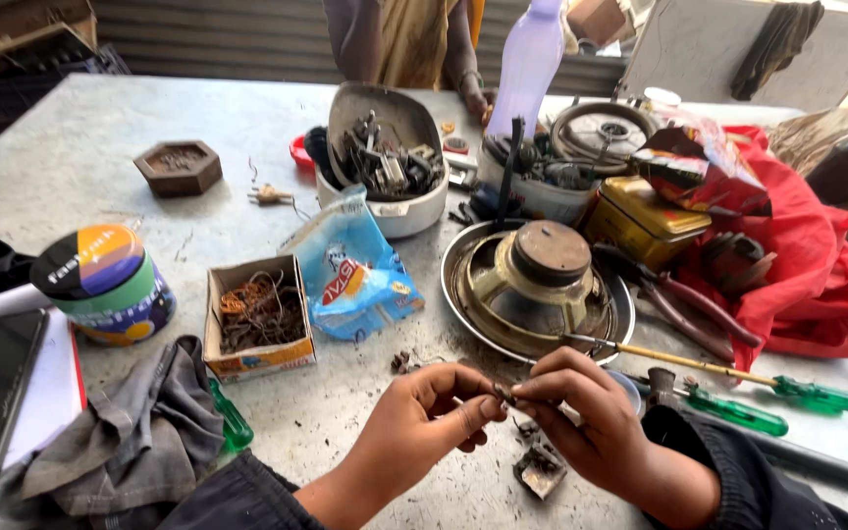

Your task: The person uses pliers to strip and cut wires from small electronic components at a cluttered workbench. They also use a screwdriver to manipulate parts of a disassembled device. The workspace contains various tools, containers, and electronic parts.

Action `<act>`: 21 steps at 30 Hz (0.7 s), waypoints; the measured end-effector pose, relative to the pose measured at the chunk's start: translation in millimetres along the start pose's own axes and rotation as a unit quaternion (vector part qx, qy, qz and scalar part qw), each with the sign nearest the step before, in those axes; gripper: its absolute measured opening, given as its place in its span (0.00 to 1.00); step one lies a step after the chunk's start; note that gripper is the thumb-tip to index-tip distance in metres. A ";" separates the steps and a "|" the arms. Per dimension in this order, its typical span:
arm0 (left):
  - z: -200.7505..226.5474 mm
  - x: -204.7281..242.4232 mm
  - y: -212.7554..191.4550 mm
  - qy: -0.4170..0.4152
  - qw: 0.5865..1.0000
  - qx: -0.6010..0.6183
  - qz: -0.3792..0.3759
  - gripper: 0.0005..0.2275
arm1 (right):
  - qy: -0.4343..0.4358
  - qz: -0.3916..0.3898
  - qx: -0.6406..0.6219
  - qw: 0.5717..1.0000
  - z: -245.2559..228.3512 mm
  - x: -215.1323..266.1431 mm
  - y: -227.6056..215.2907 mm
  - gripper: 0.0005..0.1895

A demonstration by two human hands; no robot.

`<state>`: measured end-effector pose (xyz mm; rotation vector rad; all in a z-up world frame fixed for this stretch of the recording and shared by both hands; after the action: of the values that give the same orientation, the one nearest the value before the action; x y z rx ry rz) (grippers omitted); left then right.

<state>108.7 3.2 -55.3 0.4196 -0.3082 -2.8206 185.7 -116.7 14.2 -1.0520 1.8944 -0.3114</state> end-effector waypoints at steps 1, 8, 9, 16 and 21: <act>1.1 0.1 -0.9 -0.001 1.000 -0.024 -0.001 0.12 | -0.002 -0.002 0.005 1.000 -1.6 0.5 0.8 0.09; -1.1 3.9 -1.7 0.004 0.996 -0.093 -0.012 0.10 | -0.016 -0.013 0.015 1.000 -5.4 8.7 6.0 0.09; -1.7 3.9 0.4 -0.001 0.997 -0.080 -0.019 0.10 | -0.019 -0.014 0.014 1.000 -6.2 9.0 5.7 0.09; 30.1 4.9 8.2 0.080 0.987 -0.139 -0.019 0.11 | 0.003 -0.028 -0.004 1.000 -6.5 5.3 1.0 0.10; 44.7 7.0 11.6 0.143 0.973 -0.175 -0.038 0.10 | -0.057 -0.034 0.080 0.995 -20.4 3.8 0.1 0.12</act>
<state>91.0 -2.2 -12.4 0.7543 0.2663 -2.7539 168.2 -123.6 23.0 -1.0063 1.7051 -0.4272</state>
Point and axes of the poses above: each hand's wrist, its own x-axis away from the middle knuckle, its own y-axis out of the palm, z = x × y, the point moved 10 cm from there along -x, towards the middle knuckle, and after that the axes turned 9 degrees about y, right-handed, at the moved point
